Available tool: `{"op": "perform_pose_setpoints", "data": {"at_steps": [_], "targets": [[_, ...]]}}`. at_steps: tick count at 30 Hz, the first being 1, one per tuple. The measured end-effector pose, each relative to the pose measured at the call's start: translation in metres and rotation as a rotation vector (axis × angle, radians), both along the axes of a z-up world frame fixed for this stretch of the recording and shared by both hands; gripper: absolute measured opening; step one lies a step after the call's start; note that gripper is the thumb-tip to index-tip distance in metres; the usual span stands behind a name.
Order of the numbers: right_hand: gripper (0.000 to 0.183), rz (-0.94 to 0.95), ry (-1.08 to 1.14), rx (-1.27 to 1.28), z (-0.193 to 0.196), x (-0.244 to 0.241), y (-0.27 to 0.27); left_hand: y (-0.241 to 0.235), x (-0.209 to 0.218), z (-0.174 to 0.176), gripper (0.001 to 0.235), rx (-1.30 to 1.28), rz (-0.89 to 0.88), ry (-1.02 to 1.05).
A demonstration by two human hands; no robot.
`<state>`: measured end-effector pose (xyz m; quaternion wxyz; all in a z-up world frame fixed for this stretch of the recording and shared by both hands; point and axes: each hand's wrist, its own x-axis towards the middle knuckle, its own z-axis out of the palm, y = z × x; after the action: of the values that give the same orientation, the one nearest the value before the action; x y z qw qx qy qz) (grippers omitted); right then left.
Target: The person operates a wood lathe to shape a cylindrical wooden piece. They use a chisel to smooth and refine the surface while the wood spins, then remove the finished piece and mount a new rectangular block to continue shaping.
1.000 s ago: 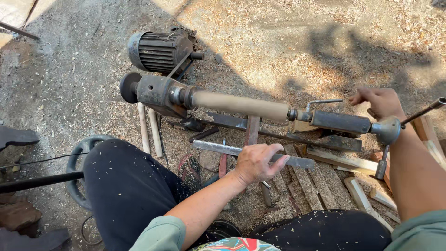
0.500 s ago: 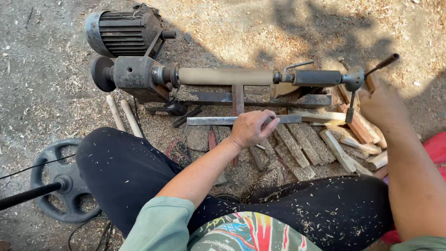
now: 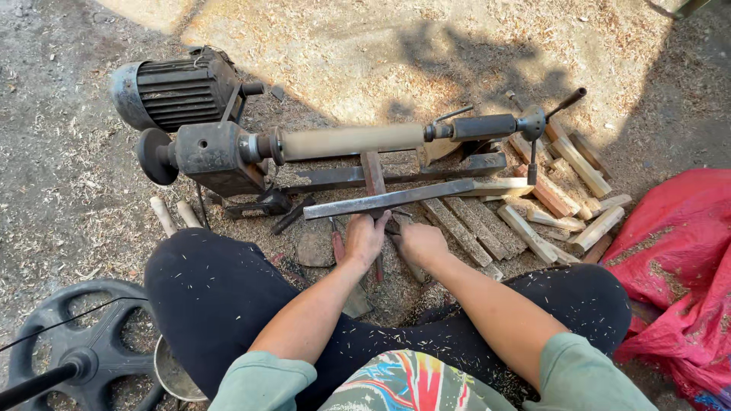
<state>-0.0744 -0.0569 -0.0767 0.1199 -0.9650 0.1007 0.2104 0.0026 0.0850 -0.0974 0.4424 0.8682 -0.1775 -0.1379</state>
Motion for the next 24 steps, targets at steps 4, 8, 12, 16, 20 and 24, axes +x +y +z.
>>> {"op": "perform_pose_setpoints", "data": {"at_steps": [4, 8, 12, 16, 20, 24], "targets": [[0.034, 0.023, -0.043, 0.000, 0.001, 0.016, -0.010, -0.012, 0.021, 0.007, 0.032, -0.057, 0.072, 0.016], [0.032, -0.012, -0.063, -0.008, 0.001, 0.054, -0.008, -0.020, 0.057, 0.015, 0.035, -0.037, 0.143, 0.046], [0.033, -0.040, -0.028, -0.014, -0.001, 0.062, -0.014, -0.025, 0.064, 0.016, 0.037, -0.073, 0.161, 0.018], [0.031, -0.034, -0.039, 0.000, -0.001, 0.063, -0.006, -0.019, 0.066, 0.013, 0.042, 0.066, 0.150, 0.070], [0.037, -0.038, -0.030, -0.014, 0.005, 0.067, -0.008, -0.024, 0.073, 0.009, 0.042, 0.066, 0.134, 0.050], [0.035, -0.029, -0.053, 0.009, 0.008, 0.067, -0.004, -0.020, 0.070, 0.007, 0.044, 0.129, 0.154, 0.098]]}}
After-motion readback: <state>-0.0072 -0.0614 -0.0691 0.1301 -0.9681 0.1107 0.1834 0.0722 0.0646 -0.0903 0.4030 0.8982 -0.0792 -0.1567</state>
